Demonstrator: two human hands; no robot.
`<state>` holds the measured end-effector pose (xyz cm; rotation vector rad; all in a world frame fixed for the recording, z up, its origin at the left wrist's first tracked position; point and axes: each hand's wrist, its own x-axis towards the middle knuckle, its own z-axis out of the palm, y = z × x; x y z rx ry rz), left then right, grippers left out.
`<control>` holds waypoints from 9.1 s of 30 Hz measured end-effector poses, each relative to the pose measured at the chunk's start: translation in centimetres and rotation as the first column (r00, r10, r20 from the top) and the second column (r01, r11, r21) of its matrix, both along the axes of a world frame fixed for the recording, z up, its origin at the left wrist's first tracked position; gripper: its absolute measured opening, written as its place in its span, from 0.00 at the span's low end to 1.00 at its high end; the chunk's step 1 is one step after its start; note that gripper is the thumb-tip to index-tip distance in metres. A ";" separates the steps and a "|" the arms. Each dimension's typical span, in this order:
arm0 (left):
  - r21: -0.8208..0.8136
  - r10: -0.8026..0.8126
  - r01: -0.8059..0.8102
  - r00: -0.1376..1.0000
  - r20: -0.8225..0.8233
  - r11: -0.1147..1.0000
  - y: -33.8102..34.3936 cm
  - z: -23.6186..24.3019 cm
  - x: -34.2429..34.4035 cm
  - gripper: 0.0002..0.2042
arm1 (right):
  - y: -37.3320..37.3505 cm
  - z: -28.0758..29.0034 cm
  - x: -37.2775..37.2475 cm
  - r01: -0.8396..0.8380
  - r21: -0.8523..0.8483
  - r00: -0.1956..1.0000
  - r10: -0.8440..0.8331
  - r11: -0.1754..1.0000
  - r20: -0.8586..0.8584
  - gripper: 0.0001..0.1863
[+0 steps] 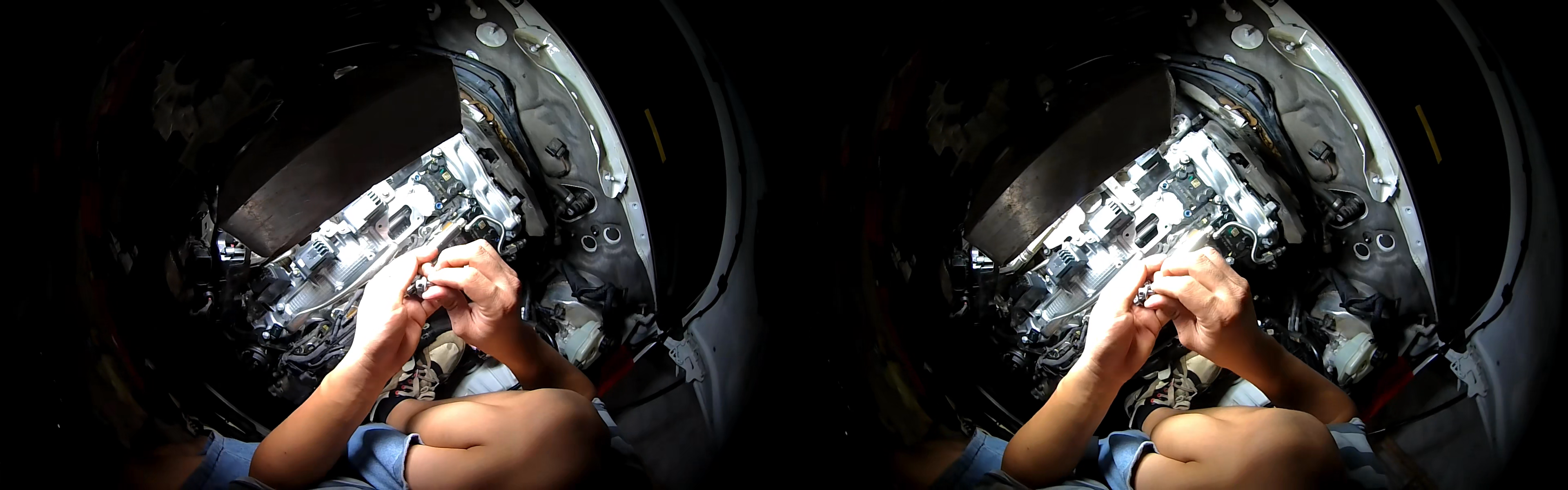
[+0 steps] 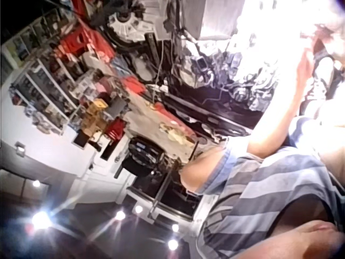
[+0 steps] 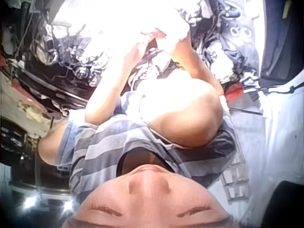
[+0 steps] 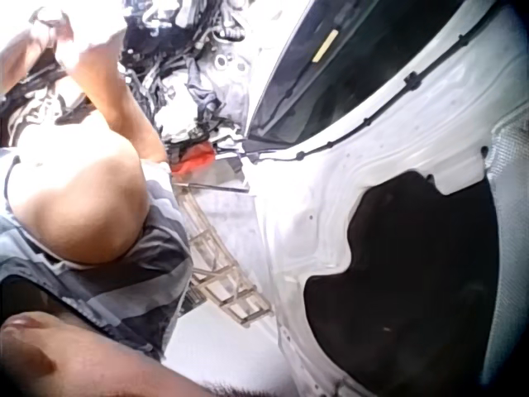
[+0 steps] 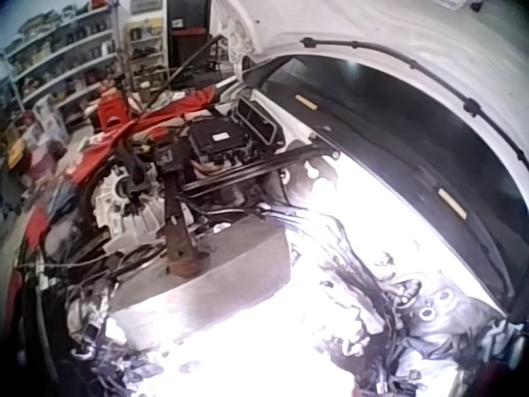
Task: The person removes screws from a car engine by hand, positions a metal pipe onto the engine, and tightens fasteners using a socket wrench.
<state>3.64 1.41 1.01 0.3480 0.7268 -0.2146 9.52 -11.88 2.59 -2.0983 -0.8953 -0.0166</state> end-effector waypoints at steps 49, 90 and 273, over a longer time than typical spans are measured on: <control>-0.033 -0.314 0.312 0.945 -0.086 0.949 -1.3 -0.3 -0.4 0.17 | 1.7 -8.3 12.9 -0.216 -0.418 0.973 0.232 0.883 -0.013 0.06; -0.020 -0.333 0.333 0.936 -0.114 0.943 -0.8 0.3 -1.0 0.18 | 2.7 -9.5 12.4 -0.124 -0.751 0.893 0.403 0.648 0.200 0.09; -0.051 -0.390 0.387 0.915 -0.106 0.921 -1.2 0.2 -0.5 0.17 | -3.4 -6.9 11.6 -0.019 -0.845 1.000 -0.001 0.534 -0.023 0.18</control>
